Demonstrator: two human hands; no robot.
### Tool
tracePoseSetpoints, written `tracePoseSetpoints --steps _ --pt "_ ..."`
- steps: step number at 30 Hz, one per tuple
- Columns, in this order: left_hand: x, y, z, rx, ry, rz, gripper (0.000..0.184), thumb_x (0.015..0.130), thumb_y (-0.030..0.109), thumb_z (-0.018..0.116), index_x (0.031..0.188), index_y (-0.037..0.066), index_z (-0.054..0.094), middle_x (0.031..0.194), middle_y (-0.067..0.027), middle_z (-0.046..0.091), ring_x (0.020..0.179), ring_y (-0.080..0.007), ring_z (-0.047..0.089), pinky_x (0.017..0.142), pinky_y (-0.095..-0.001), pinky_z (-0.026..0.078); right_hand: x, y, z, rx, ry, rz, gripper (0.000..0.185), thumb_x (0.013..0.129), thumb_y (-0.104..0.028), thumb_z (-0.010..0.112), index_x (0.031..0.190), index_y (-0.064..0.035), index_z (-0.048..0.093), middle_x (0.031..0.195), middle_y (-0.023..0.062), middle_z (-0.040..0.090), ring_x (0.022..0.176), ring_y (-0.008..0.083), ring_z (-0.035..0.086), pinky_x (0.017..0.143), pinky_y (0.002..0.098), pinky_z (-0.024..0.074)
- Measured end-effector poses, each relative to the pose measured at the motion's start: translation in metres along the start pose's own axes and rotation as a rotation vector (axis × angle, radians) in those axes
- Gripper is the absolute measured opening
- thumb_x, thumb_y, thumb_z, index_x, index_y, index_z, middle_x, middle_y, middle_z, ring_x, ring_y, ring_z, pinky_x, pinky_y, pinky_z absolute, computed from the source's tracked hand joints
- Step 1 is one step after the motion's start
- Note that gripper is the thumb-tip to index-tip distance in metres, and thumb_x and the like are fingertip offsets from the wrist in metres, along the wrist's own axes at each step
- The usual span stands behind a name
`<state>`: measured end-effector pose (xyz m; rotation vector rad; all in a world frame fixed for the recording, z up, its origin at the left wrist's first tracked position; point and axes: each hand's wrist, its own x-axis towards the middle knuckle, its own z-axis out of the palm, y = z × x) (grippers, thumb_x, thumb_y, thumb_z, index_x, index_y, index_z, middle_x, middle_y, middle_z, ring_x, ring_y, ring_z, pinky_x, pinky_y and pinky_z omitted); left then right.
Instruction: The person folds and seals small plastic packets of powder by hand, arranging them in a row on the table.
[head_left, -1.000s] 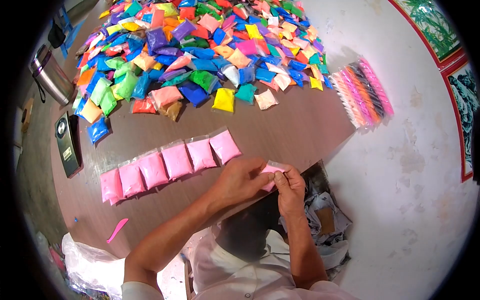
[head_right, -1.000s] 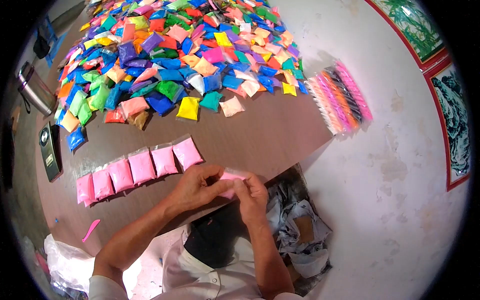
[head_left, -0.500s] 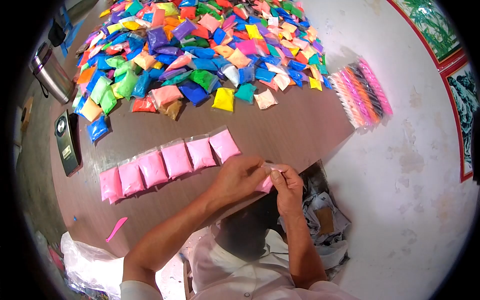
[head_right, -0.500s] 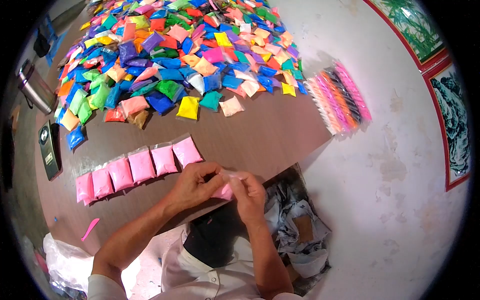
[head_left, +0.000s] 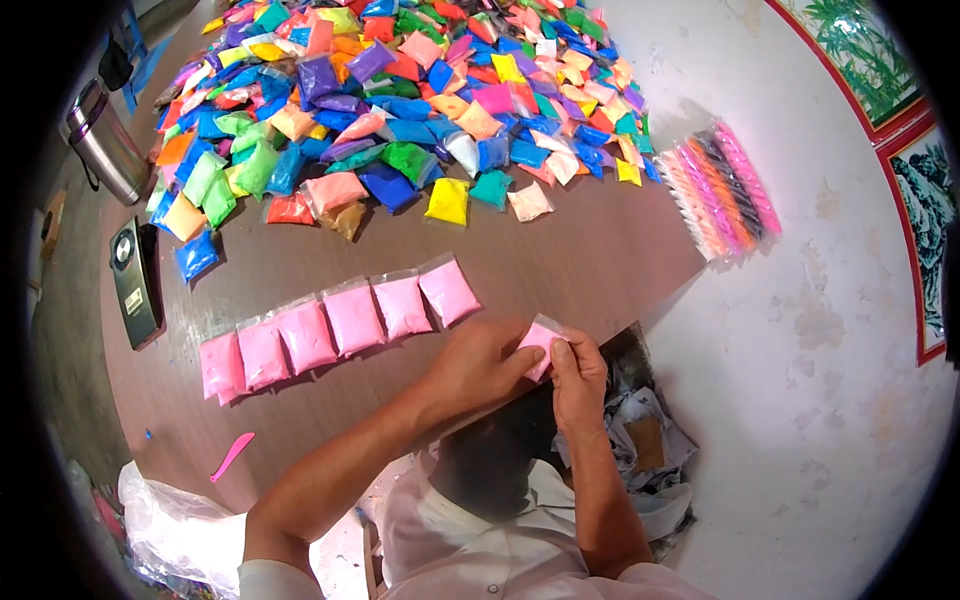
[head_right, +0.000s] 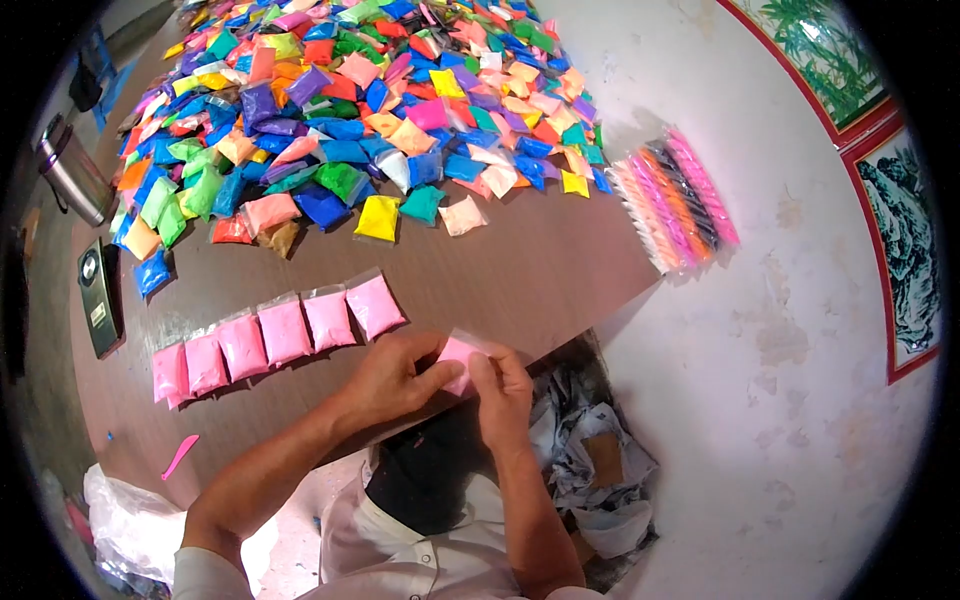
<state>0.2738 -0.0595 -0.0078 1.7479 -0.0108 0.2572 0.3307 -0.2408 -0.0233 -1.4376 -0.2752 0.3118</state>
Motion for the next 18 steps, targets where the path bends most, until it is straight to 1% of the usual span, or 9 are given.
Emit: tracePoseSetpoints --steps 1,5,7,11,14,16,18 --pt "-0.001 -0.001 0.000 0.028 0.011 0.015 0.028 0.090 0.026 0.066 0.093 -0.002 0.067 0.079 -0.0218 0.065 0.070 -0.0376 0.064 0.064 -0.0439 0.047 -0.001 -0.002 0.001 0.011 -0.003 0.017 0.018 0.101 -0.010 0.062 0.116 0.0000 0.066 0.107 0.0031 0.068 0.094 0.0089 0.060 0.085 0.0256 0.0496" --pt "-0.001 0.006 -0.001 -0.027 0.024 -0.017 0.027 0.090 0.026 0.066 0.094 -0.001 0.067 0.079 -0.0212 0.066 0.070 -0.0369 0.065 0.064 -0.0438 0.048 0.003 0.001 -0.007 -0.094 -0.015 0.024 0.019 0.101 -0.010 0.063 0.116 0.0003 0.066 0.107 0.0035 0.068 0.095 0.0091 0.061 0.086 0.0258 0.0496" --pt "-0.001 0.012 -0.004 -0.045 -0.033 -0.062 0.030 0.090 0.026 0.073 0.099 -0.003 0.069 0.077 -0.0144 0.066 0.067 -0.0173 0.061 0.061 -0.0346 0.048 0.003 0.001 -0.005 -0.055 -0.010 0.010 0.020 0.101 -0.010 0.062 0.118 0.0003 0.066 0.107 0.0037 0.069 0.096 0.0094 0.062 0.087 0.0258 0.0497" --pt "-0.002 0.011 -0.004 -0.080 -0.059 -0.050 0.031 0.090 0.025 0.072 0.100 -0.003 0.069 0.078 -0.0137 0.067 0.067 -0.0174 0.061 0.061 -0.0345 0.048 0.002 0.001 -0.001 0.008 0.021 0.017 0.021 0.101 -0.010 0.063 0.118 0.0004 0.067 0.107 0.0036 0.069 0.095 0.0095 0.062 0.086 0.0256 0.0501" --pt "-0.001 0.003 -0.002 -0.035 -0.065 -0.048 0.029 0.090 0.024 0.071 0.102 -0.003 0.070 0.078 -0.0136 0.067 0.067 -0.0174 0.061 0.062 -0.0336 0.049 0.002 0.003 -0.001 0.014 0.032 -0.007 0.022 0.100 -0.009 0.063 0.120 0.0004 0.066 0.108 0.0036 0.069 0.095 0.0093 0.062 0.084 0.0253 0.0505" --pt "-0.002 0.002 -0.002 -0.010 -0.014 -0.025 0.025 0.087 0.022 0.068 0.096 -0.001 0.067 0.079 -0.0218 0.066 0.068 -0.0367 0.065 0.064 -0.0446 0.048 0.002 0.005 -0.004 0.015 0.006 0.041 0.021 0.103 -0.004 0.058 0.123 0.0004 0.062 0.110 0.0071 0.068 0.094 0.0123 0.066 0.082 0.0257 0.0553" --pt "-0.002 -0.001 0.000 -0.032 0.007 -0.019 0.026 0.088 0.023 0.068 0.097 -0.001 0.068 0.081 -0.0215 0.067 0.069 -0.0356 0.065 0.064 -0.0440 0.049 0.003 0.002 -0.003 0.012 -0.019 0.022 0.021 0.103 -0.004 0.057 0.123 0.0007 0.062 0.110 0.0073 0.068 0.095 0.0124 0.066 0.083 0.0258 0.0552"
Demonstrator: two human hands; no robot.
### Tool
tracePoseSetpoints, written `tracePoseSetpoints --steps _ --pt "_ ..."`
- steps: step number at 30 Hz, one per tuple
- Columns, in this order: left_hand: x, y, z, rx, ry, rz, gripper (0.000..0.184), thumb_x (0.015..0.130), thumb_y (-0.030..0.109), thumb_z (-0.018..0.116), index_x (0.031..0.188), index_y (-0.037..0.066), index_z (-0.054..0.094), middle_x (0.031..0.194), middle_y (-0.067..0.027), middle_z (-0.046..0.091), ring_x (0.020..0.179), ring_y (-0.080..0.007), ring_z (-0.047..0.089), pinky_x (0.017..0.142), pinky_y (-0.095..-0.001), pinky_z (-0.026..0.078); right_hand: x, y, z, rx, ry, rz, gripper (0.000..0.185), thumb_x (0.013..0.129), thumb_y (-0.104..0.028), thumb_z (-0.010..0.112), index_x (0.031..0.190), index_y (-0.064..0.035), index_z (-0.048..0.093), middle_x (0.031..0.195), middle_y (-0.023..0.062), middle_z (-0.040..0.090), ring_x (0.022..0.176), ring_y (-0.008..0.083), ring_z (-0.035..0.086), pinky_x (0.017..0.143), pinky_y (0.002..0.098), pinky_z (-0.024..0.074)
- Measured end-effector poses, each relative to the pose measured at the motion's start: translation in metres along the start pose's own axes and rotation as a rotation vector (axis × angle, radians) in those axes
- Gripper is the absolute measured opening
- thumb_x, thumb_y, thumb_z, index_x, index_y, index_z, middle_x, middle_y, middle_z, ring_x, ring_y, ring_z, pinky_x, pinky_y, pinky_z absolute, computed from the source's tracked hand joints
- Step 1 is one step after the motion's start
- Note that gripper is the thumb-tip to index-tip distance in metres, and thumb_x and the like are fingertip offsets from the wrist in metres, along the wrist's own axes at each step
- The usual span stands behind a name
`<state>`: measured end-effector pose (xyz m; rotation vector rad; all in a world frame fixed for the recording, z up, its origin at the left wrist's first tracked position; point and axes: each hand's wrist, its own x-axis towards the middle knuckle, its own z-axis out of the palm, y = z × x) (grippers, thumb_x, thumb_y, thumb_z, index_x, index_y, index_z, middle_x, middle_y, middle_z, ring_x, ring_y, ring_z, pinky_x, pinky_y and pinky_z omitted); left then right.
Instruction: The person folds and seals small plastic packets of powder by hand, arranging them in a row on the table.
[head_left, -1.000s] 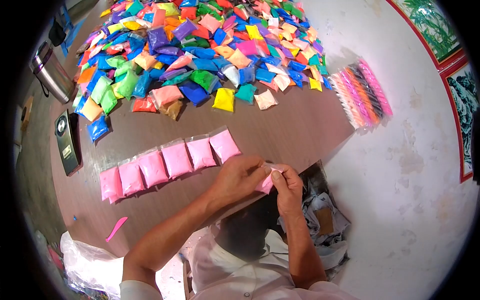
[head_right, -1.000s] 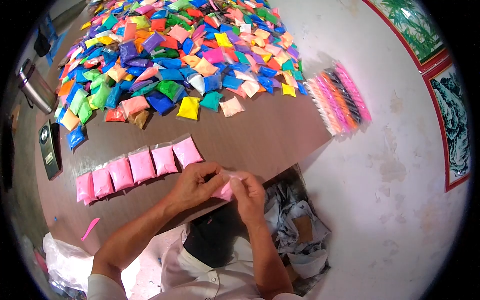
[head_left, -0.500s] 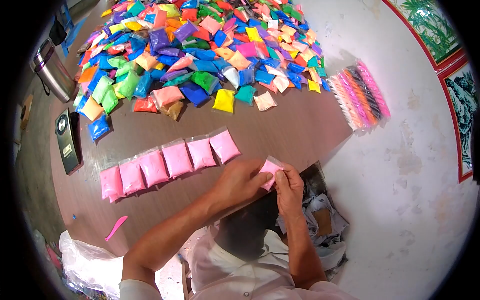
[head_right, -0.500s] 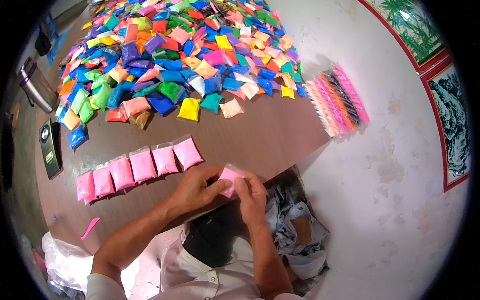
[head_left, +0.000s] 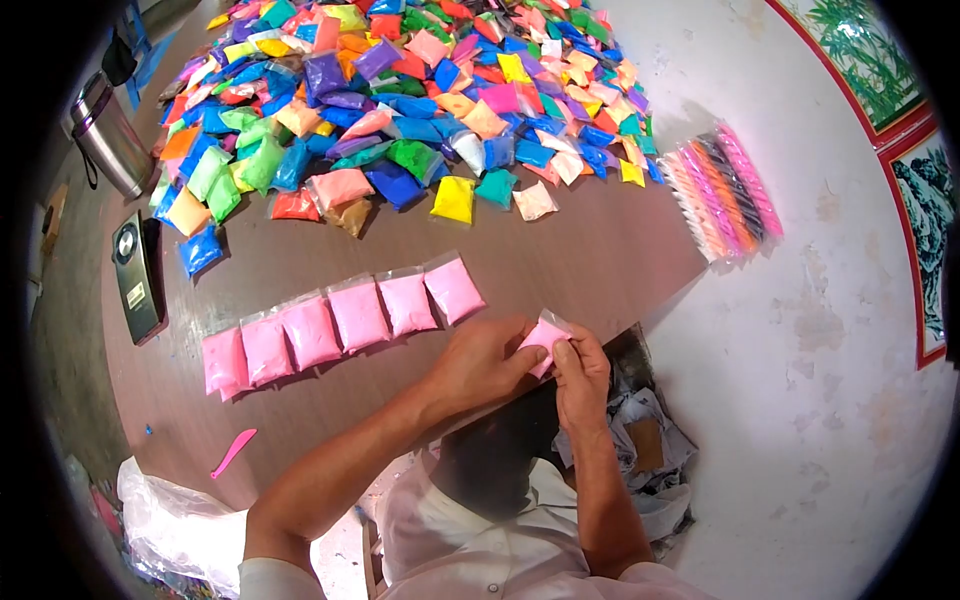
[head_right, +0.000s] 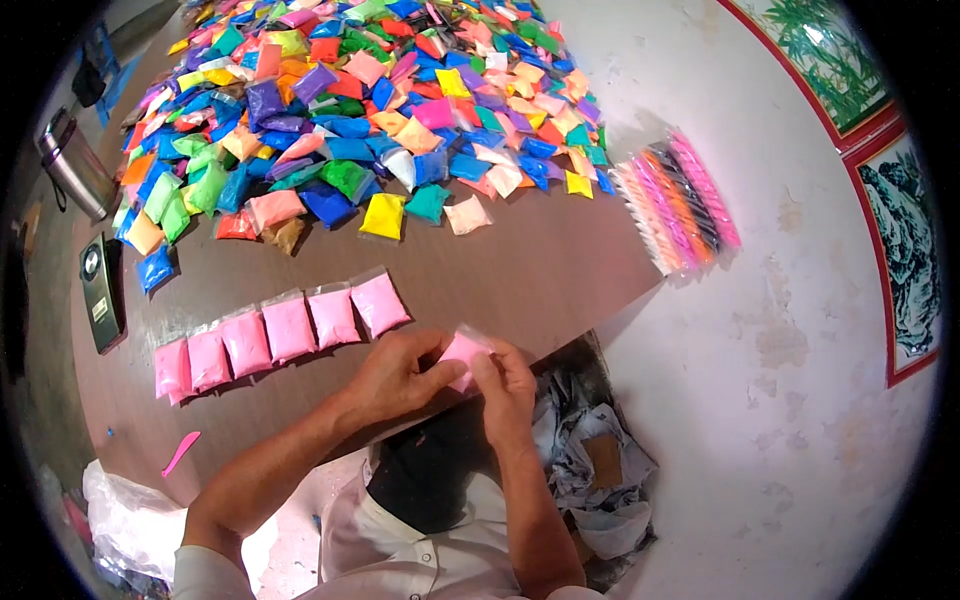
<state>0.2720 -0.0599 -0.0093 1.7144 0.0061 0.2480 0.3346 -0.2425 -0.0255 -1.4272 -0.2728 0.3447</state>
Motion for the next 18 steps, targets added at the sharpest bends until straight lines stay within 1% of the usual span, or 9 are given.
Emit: tracePoseSetpoints --steps 2,4,7,11,14,16,18 --pt "0.000 0.002 0.000 -0.023 0.018 0.004 0.027 0.088 0.024 0.068 0.099 -0.001 0.069 0.082 -0.0212 0.068 0.070 -0.0345 0.066 0.065 -0.0434 0.050 0.000 -0.002 0.002 -0.003 -0.022 -0.016 0.022 0.103 -0.004 0.057 0.123 0.0010 0.061 0.111 0.0075 0.068 0.095 0.0125 0.067 0.084 0.0258 0.0551" --pt "0.001 0.011 -0.005 -0.065 -0.065 -0.084 0.030 0.089 0.023 0.074 0.104 -0.002 0.070 0.082 -0.0126 0.069 0.073 -0.0164 0.063 0.067 -0.0337 0.051 0.000 -0.004 0.004 0.017 -0.007 -0.030 0.024 0.099 -0.007 0.064 0.122 0.0014 0.065 0.111 0.0054 0.070 0.095 0.0106 0.063 0.084 0.0248 0.0508" --pt "0.000 0.012 -0.004 -0.089 -0.073 -0.043 0.030 0.089 0.024 0.074 0.105 -0.001 0.071 0.085 -0.0119 0.070 0.075 -0.0158 0.063 0.068 -0.0334 0.051 -0.001 -0.001 0.004 0.076 0.050 -0.014 0.024 0.099 -0.006 0.063 0.122 0.0020 0.064 0.111 0.0060 0.070 0.096 0.0109 0.064 0.084 0.0251 0.0510" --pt "0.002 -0.002 0.000 -0.066 -0.074 -0.080 0.029 0.089 0.023 0.075 0.106 0.000 0.070 0.087 -0.0111 0.070 0.075 -0.0148 0.063 0.068 -0.0329 0.051 -0.001 0.000 0.004 0.083 0.016 -0.033 0.024 0.100 -0.005 0.062 0.123 0.0022 0.064 0.112 0.0064 0.070 0.097 0.0114 0.063 0.085 0.0259 0.0512" --pt "0.002 -0.004 -0.002 -0.035 -0.037 -0.019 0.028 0.088 0.021 0.075 0.106 0.000 0.070 0.086 -0.0096 0.070 0.074 -0.0135 0.063 0.068 -0.0315 0.051 -0.001 -0.002 0.008 0.045 0.023 -0.035 0.025 0.100 -0.007 0.062 0.124 0.0020 0.064 0.112 0.0065 0.069 0.097 0.0114 0.063 0.086 0.0259 0.0512" --pt "0.002 0.003 -0.004 -0.121 -0.060 -0.082 0.028 0.088 0.020 0.075 0.106 0.000 0.070 0.085 -0.0090 0.070 0.075 -0.0131 0.063 0.068 -0.0304 0.051 -0.001 -0.003 0.007 0.054 0.021 -0.015 0.025 0.100 -0.008 0.063 0.123 0.0019 0.064 0.113 0.0071 0.069 0.097 0.0118 0.064 0.086 0.0265 0.0516" --pt "0.002 0.012 -0.006 -0.137 -0.084 -0.112 0.029 0.087 0.021 0.076 0.105 -0.001 0.070 0.085 -0.0088 0.070 0.075 -0.0129 0.063 0.067 -0.0301 0.051 0.000 -0.002 0.005 0.081 0.021 -0.010 0.024 0.100 -0.008 0.063 0.123 0.0018 0.064 0.113 0.0071 0.069 0.097 0.0118 0.064 0.086 0.0266 0.0517"
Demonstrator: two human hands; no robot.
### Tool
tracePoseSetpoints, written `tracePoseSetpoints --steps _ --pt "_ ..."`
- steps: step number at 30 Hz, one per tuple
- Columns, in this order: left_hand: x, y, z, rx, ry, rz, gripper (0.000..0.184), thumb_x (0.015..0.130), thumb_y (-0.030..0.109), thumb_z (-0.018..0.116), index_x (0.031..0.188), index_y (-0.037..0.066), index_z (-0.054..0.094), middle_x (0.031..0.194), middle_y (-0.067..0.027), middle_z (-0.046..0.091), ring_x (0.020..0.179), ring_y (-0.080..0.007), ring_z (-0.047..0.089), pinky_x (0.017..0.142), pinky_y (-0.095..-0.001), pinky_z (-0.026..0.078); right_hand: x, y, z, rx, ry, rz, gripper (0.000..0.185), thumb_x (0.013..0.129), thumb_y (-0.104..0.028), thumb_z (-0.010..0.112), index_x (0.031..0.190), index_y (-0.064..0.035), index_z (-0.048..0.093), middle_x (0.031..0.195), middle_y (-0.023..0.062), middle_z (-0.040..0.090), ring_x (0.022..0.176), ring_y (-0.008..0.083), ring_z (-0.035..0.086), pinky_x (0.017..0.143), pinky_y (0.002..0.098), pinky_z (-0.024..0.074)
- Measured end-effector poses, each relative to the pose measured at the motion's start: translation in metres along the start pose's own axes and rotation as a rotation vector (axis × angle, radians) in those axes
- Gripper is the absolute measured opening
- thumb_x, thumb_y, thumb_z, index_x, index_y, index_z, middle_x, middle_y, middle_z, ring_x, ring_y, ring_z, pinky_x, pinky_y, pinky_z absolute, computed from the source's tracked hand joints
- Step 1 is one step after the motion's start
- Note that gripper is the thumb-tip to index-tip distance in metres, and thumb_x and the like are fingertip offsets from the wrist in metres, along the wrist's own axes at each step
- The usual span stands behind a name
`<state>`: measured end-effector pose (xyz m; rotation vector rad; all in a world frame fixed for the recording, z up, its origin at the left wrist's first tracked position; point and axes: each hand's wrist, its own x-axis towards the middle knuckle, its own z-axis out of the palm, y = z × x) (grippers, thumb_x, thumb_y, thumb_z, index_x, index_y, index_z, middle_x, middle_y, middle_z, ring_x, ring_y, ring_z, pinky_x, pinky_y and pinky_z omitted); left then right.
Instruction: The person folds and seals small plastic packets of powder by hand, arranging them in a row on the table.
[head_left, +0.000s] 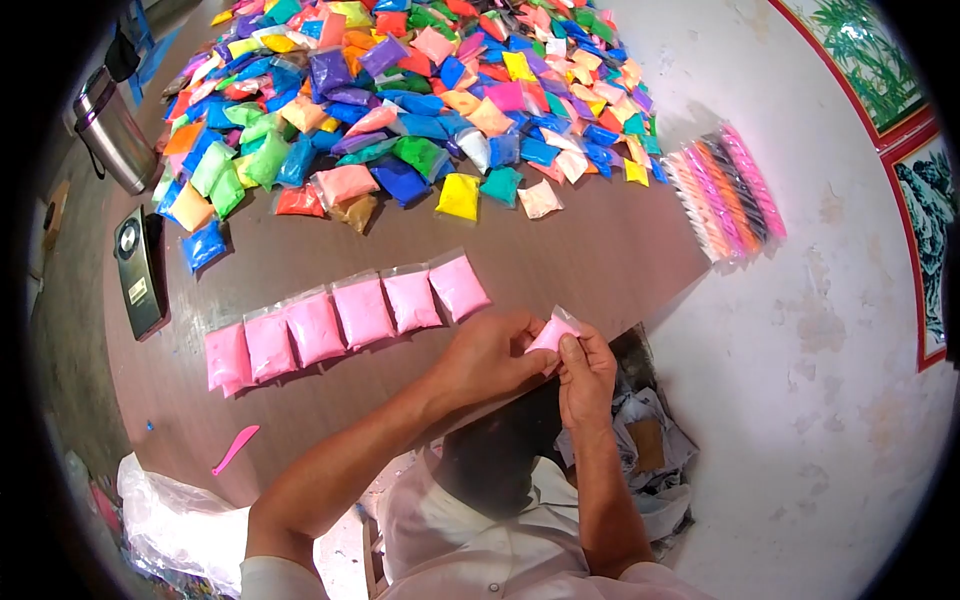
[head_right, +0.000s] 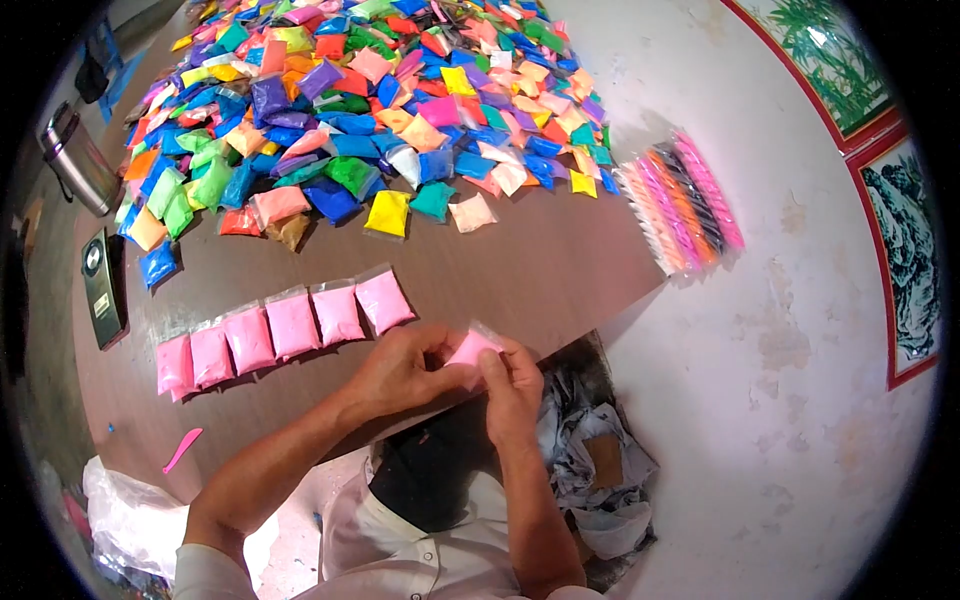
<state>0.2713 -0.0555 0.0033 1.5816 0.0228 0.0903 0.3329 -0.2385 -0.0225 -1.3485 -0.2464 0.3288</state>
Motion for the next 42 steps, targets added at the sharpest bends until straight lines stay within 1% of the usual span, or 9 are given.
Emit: tracePoseSetpoints --steps 5,10,14,16,22,26,35,37,42 --pt "-0.002 0.004 -0.001 -0.036 -0.014 -0.021 0.033 0.086 0.024 0.078 0.104 -0.003 0.070 0.084 -0.0084 0.069 0.075 -0.0130 0.062 0.066 -0.0302 0.051 -0.002 -0.001 0.002 0.071 0.005 -0.005 0.023 0.101 -0.008 0.062 0.122 0.0018 0.064 0.111 0.0067 0.069 0.096 0.0117 0.064 0.086 0.0271 0.0520" --pt "0.002 -0.015 0.000 0.073 0.055 0.073 0.030 0.086 0.024 0.078 0.103 0.000 0.071 0.081 -0.0068 0.067 0.072 -0.0139 0.060 0.065 -0.0308 0.050 -0.002 -0.001 0.004 -0.012 0.028 0.011 0.023 0.100 -0.006 0.061 0.122 0.0015 0.063 0.109 0.0063 0.069 0.095 0.0115 0.064 0.086 0.0271 0.0518" --pt "0.001 -0.014 0.001 0.110 0.063 0.078 0.028 0.087 0.022 0.077 0.103 0.001 0.070 0.079 -0.0065 0.065 0.071 -0.0130 0.059 0.063 -0.0304 0.049 -0.002 -0.004 0.001 -0.002 -0.013 0.007 0.024 0.100 -0.005 0.060 0.123 0.0015 0.062 0.109 0.0065 0.069 0.096 0.0119 0.064 0.088 0.0271 0.0513" --pt "-0.001 -0.007 0.001 0.002 0.039 0.046 0.026 0.087 0.021 0.076 0.102 0.000 0.070 0.078 -0.0062 0.064 0.069 -0.0121 0.058 0.062 -0.0298 0.048 0.000 -0.003 -0.001 0.037 -0.025 0.048 0.024 0.100 -0.005 0.061 0.123 0.0017 0.062 0.111 0.0073 0.069 0.098 0.0124 0.064 0.089 0.0270 0.0506" --pt "0.002 -0.014 0.002 0.037 0.073 0.094 0.025 0.088 0.021 0.075 0.100 0.000 0.069 0.077 -0.0055 0.062 0.068 -0.0119 0.057 0.061 -0.0292 0.047 -0.001 0.000 -0.003 -0.036 -0.049 -0.006 0.025 0.098 -0.003 0.063 0.122 0.0021 0.063 0.112 0.0081 0.070 0.099 0.0127 0.064 0.091 0.0272 0.0502" --pt "0.002 -0.017 -0.001 0.086 0.076 0.115 0.023 0.088 0.020 0.074 0.097 -0.001 0.068 0.076 -0.0053 0.061 0.068 -0.0116 0.055 0.060 -0.0289 0.046 -0.001 -0.001 -0.003 -0.049 -0.058 0.018 0.024 0.098 -0.004 0.064 0.121 0.0020 0.063 0.111 0.0070 0.070 0.099 0.0122 0.064 0.091 0.0273 0.0500" --pt "0.002 -0.010 0.002 -0.024 0.061 0.081 0.020 0.090 0.019 0.072 0.095 0.000 0.068 0.076 -0.0024 0.060 0.069 -0.0095 0.054 0.060 -0.0276 0.044 -0.002 0.000 -0.004 -0.062 -0.074 -0.002 0.019 0.098 -0.006 0.065 0.115 0.0014 0.066 0.105 0.0044 0.069 0.094 0.0101 0.062 0.087 0.0254 0.0494" --pt "0.002 -0.013 0.004 -0.062 0.110 0.102 0.020 0.089 0.018 0.070 0.090 -0.002 0.067 0.070 -0.0100 0.063 0.063 -0.0145 0.058 0.059 -0.0335 0.047 -0.003 -0.003 0.000 -0.085 -0.097 -0.012 0.018 0.098 -0.008 0.066 0.113 0.0014 0.066 0.103 0.0034 0.069 0.092 0.0092 0.062 0.085 0.0242 0.0494" --pt "0.004 -0.022 0.004 -0.003 0.126 0.134 0.021 0.090 0.018 0.070 0.085 -0.002 0.066 0.068 -0.0109 0.063 0.061 -0.0151 0.056 0.057 -0.0344 0.045 -0.002 -0.001 -0.001 -0.094 -0.062 0.011 0.016 0.098 -0.008 0.066 0.111 0.0014 0.066 0.100 0.0024 0.068 0.089 0.0082 0.062 0.083 0.0237 0.0493"
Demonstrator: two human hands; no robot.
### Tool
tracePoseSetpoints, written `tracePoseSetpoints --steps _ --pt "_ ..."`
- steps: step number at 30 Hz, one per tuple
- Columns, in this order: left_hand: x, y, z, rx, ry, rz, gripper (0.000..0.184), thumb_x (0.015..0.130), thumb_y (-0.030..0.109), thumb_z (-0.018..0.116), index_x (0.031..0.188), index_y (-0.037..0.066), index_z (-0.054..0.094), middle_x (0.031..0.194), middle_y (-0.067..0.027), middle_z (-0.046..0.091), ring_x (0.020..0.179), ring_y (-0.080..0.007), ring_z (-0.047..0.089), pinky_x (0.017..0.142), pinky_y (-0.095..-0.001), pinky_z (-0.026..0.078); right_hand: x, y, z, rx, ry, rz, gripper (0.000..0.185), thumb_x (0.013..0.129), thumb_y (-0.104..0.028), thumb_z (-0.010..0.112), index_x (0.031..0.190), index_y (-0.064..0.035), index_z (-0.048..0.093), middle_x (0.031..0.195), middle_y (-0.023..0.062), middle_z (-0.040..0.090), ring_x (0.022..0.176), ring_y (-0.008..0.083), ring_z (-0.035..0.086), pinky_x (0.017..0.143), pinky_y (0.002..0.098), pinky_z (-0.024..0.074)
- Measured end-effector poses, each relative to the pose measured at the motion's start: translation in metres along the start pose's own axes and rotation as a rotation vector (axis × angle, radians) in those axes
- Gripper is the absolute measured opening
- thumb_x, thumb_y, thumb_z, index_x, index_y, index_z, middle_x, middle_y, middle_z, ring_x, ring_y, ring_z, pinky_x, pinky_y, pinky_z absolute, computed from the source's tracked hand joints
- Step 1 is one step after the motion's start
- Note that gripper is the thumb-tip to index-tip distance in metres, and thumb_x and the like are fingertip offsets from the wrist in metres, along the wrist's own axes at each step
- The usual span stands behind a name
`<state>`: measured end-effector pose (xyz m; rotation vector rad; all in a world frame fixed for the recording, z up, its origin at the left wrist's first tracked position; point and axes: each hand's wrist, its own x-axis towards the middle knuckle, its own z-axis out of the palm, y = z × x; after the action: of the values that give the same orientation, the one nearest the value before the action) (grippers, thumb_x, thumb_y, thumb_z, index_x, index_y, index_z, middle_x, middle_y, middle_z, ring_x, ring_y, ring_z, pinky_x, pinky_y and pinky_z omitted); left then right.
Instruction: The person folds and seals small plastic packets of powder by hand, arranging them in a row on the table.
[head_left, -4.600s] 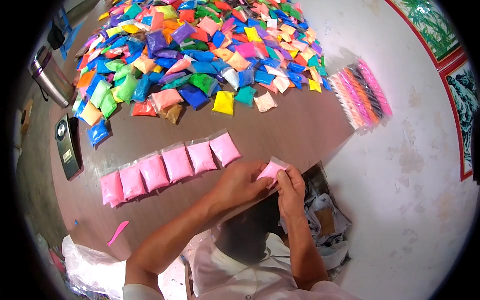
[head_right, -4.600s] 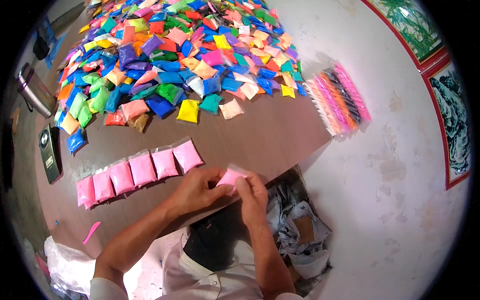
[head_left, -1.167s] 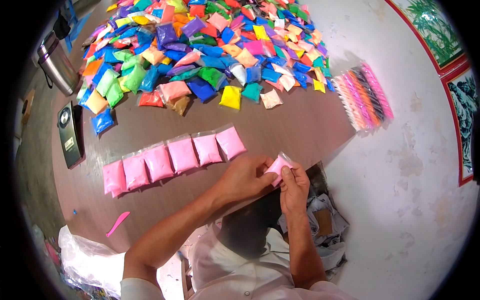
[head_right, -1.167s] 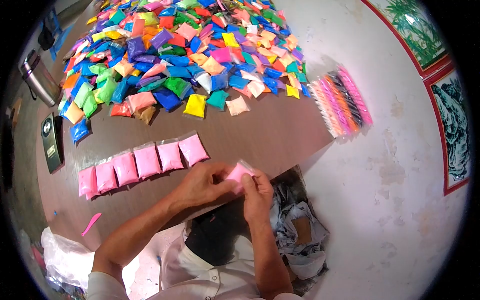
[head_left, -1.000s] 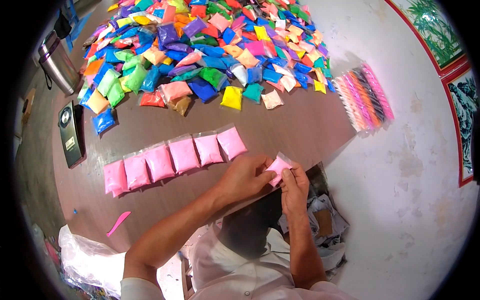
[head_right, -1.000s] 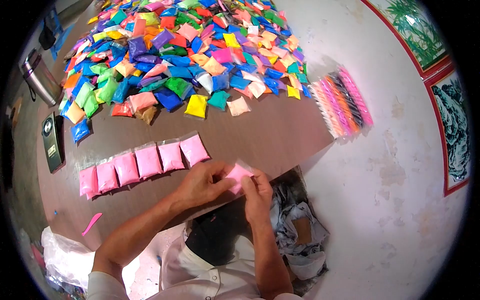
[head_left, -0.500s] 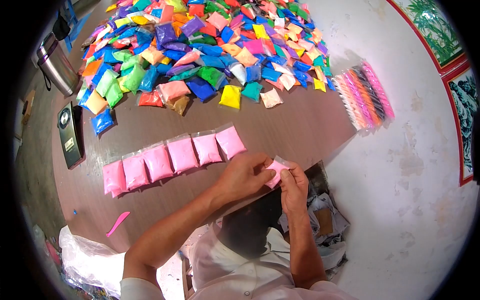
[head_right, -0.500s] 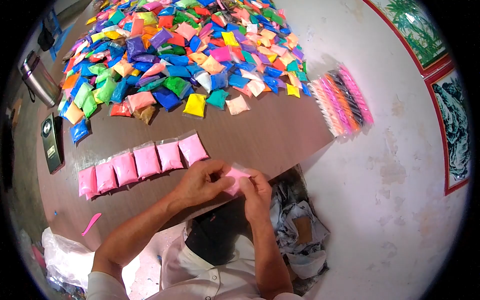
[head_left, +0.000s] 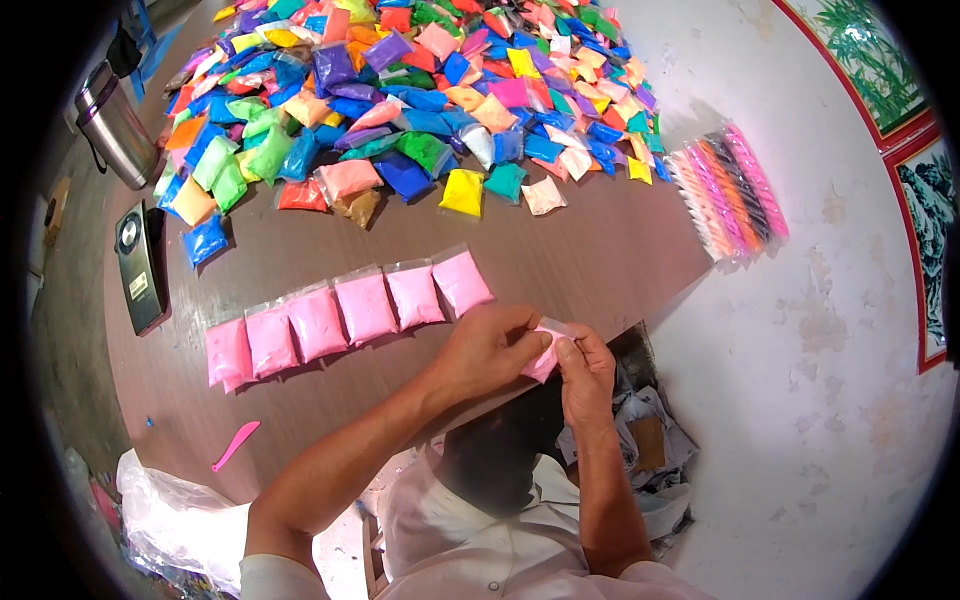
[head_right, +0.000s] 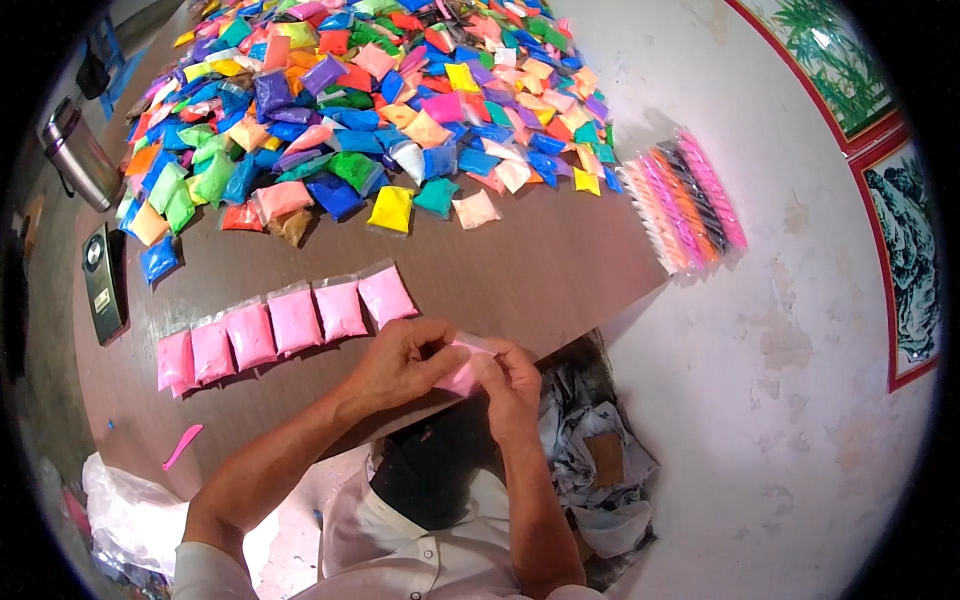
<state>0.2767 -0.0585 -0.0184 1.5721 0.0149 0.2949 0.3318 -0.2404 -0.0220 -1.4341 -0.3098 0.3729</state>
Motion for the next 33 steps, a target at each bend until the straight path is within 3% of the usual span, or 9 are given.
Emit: tracePoseSetpoints --steps 2,4,11,13,20,23,25,32,33 --pt "-0.001 0.001 -0.001 0.004 0.008 0.012 0.022 0.090 0.019 0.070 0.084 -0.002 0.066 0.067 -0.0114 0.062 0.060 -0.0156 0.056 0.056 -0.0345 0.044 0.001 0.002 -0.002 0.011 0.014 0.014 0.015 0.098 -0.007 0.066 0.111 0.0014 0.066 0.100 0.0022 0.068 0.088 0.0078 0.061 0.083 0.0234 0.0491" --pt "-0.002 0.007 -0.003 0.023 -0.075 -0.045 0.021 0.095 0.019 0.070 0.095 -0.002 0.070 0.075 -0.0028 0.061 0.068 -0.0089 0.055 0.059 -0.0273 0.044 0.001 0.002 -0.002 0.034 -0.004 -0.008 0.013 0.098 -0.005 0.064 0.110 0.0008 0.067 0.099 0.0021 0.068 0.087 0.0073 0.061 0.081 0.0228 0.0488" --pt "-0.002 0.004 -0.002 0.005 -0.037 -0.006 0.022 0.097 0.019 0.067 0.097 -0.002 0.071 0.075 -0.0034 0.062 0.069 -0.0092 0.055 0.059 -0.0277 0.045 0.000 0.001 0.002 -0.012 -0.018 -0.038 0.011 0.099 -0.005 0.063 0.108 0.0004 0.067 0.098 0.0014 0.068 0.086 0.0072 0.060 0.080 0.0224 0.0487" --pt "-0.001 0.010 -0.003 0.018 -0.003 -0.058 0.020 0.092 0.018 0.069 0.092 -0.002 0.071 0.073 -0.0141 0.068 0.065 -0.0174 0.064 0.061 -0.0348 0.050 0.000 -0.001 0.005 -0.045 0.008 -0.035 0.011 0.099 -0.004 0.063 0.108 0.0003 0.067 0.098 0.0014 0.068 0.086 0.0071 0.060 0.080 0.0223 0.0487" --pt "-0.003 0.022 -0.001 -0.033 0.022 -0.027 0.022 0.090 0.020 0.070 0.092 -0.002 0.068 0.076 -0.0153 0.067 0.065 -0.0191 0.063 0.061 -0.0369 0.049 0.001 0.011 -0.006 -0.068 0.070 -0.047 0.016 0.101 -0.008 0.062 0.113 0.0008 0.067 0.101 0.0019 0.068 0.089 0.0073 0.060 0.081 0.0234 0.0496" --pt "-0.004 0.018 -0.002 0.067 -0.049 -0.028 0.027 0.089 0.022 0.074 0.098 -0.002 0.067 0.075 -0.0099 0.060 0.070 -0.0137 0.057 0.062 -0.0321 0.046 0.000 0.007 -0.008 0.028 0.073 -0.031 0.019 0.101 -0.008 0.061 0.116 0.0017 0.067 0.104 0.0030 0.068 0.090 0.0083 0.061 0.081 0.0232 0.0500" --pt "-0.003 0.011 -0.001 0.131 -0.051 -0.032 0.026 0.088 0.022 0.073 0.098 -0.002 0.066 0.075 -0.0122 0.059 0.069 -0.0162 0.058 0.062 -0.0342 0.047 0.000 0.005 -0.009 -0.107 0.073 -0.006 0.020 0.101 -0.008 0.061 0.118 0.0024 0.066 0.106 0.0042 0.068 0.092 0.0094 0.062 0.082 0.0237 0.0506" --pt "-0.008 0.024 0.000 0.135 -0.022 -0.080 0.032 0.089 0.029 0.075 0.099 0.000 0.068 0.079 -0.0140 0.063 0.069 -0.0210 0.062 0.063 -0.0366 0.049 0.012 -0.026 -0.010 0.010 0.163 0.044 0.021 0.105 -0.011 0.053 0.117 0.0036 0.063 0.108 0.0070 0.066 0.097 0.0131 0.063 0.087 0.0287 0.0520" --pt "-0.008 0.023 0.001 0.138 -0.023 -0.023 0.033 0.089 0.032 0.074 0.095 0.001 0.066 0.077 -0.0158 0.063 0.068 -0.0263 0.063 0.062 -0.0390 0.049 0.018 -0.042 -0.011 -0.147 0.159 -0.034 0.023 0.106 -0.011 0.051 0.120 0.0040 0.061 0.109 0.0077 0.066 0.098 0.0138 0.064 0.088 0.0290 0.0519"
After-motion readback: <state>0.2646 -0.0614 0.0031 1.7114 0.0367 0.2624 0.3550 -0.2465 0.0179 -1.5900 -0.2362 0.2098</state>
